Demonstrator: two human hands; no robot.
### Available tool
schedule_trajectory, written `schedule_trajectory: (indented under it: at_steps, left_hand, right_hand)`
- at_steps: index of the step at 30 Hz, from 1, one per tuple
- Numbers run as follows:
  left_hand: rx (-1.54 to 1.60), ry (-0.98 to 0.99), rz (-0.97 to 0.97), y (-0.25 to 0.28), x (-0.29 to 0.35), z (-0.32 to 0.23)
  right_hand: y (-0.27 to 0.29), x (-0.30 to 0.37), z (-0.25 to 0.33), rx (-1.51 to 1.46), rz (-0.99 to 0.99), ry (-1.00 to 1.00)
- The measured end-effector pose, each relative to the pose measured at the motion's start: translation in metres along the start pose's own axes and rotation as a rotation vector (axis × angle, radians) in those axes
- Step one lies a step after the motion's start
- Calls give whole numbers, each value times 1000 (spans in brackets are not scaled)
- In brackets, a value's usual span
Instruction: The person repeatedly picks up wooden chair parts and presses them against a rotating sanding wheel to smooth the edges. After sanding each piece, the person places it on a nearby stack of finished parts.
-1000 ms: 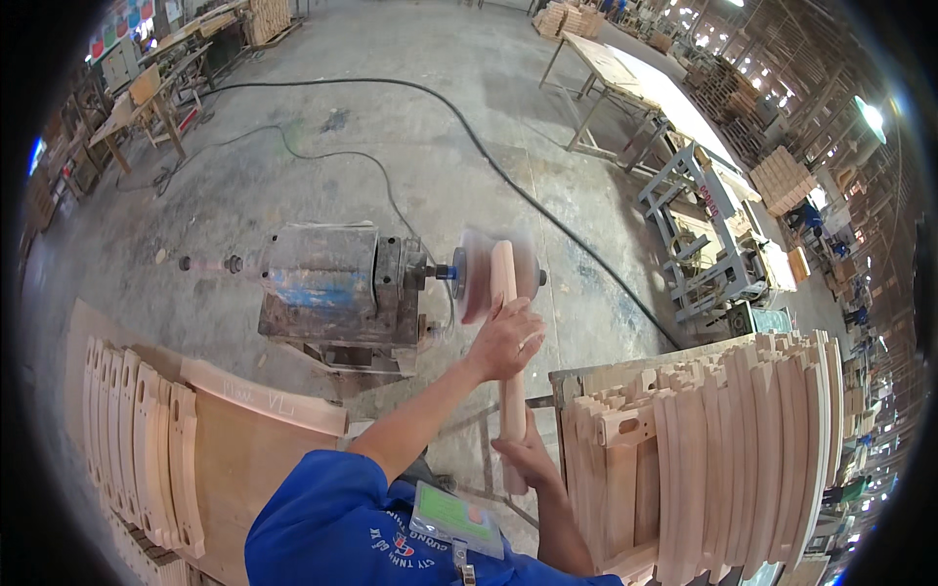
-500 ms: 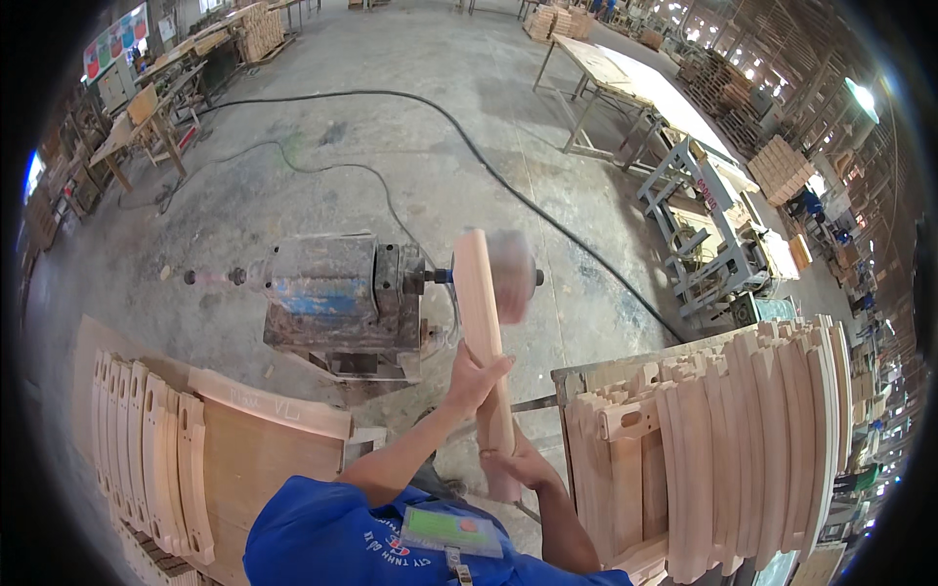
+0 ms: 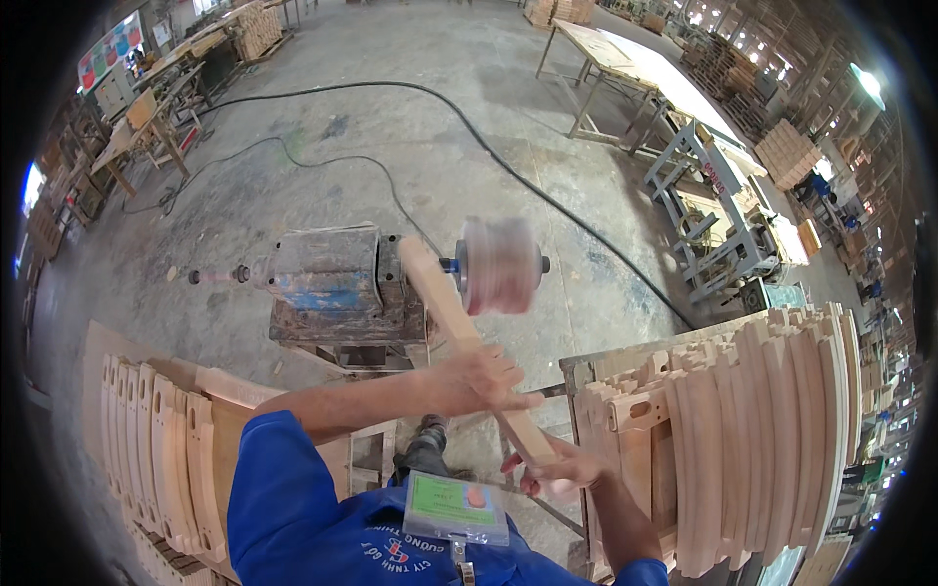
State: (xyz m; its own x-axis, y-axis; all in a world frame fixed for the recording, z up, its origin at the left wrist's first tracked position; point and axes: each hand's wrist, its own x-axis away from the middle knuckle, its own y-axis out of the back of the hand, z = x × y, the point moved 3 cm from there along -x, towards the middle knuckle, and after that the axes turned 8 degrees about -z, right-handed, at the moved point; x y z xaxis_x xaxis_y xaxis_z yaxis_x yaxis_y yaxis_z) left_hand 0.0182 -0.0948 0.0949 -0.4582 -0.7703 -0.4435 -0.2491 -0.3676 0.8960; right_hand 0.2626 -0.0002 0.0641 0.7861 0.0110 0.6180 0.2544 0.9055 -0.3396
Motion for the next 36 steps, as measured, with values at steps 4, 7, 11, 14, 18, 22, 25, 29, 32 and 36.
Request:
schedule_trajectory:
  at_steps: [4,7,11,14,18,22,25,29,32,36]
  left_hand:
    - [148,133,-24,-3,-3,52]
    - [76,216,-85,-11,-13,92]
    - [21,656,-83,-79,-21,148]
    - [-73,722,-203,-99,-32,157]
    - [11,650,-232,-111,-12,106]
    - [188,624,-199,-113,16,0]
    - [270,601,-224,-113,18,-23]
    - [125,568,-260,-106,-29,63]
    - [81,690,-182,-97,-65,134]
    - [42,667,-199,-104,-47,129]
  right_hand:
    - [-6,-33,-4,503,-521,480]
    - [6,-73,32,824,-897,393]
    - [11,-137,92,923,-1074,221]
    - [15,-157,108,1024,-1150,217]
    - [12,-140,48,1027,-1136,178]
    - [-19,-79,-55,1008,-1105,203]
    - [-22,-59,-87,651,-926,425]
    - [25,-117,-50,-732,-31,268]
    - [16,-163,36,-1075,322,375]
    - [2,-158,14,-1136,278,334]
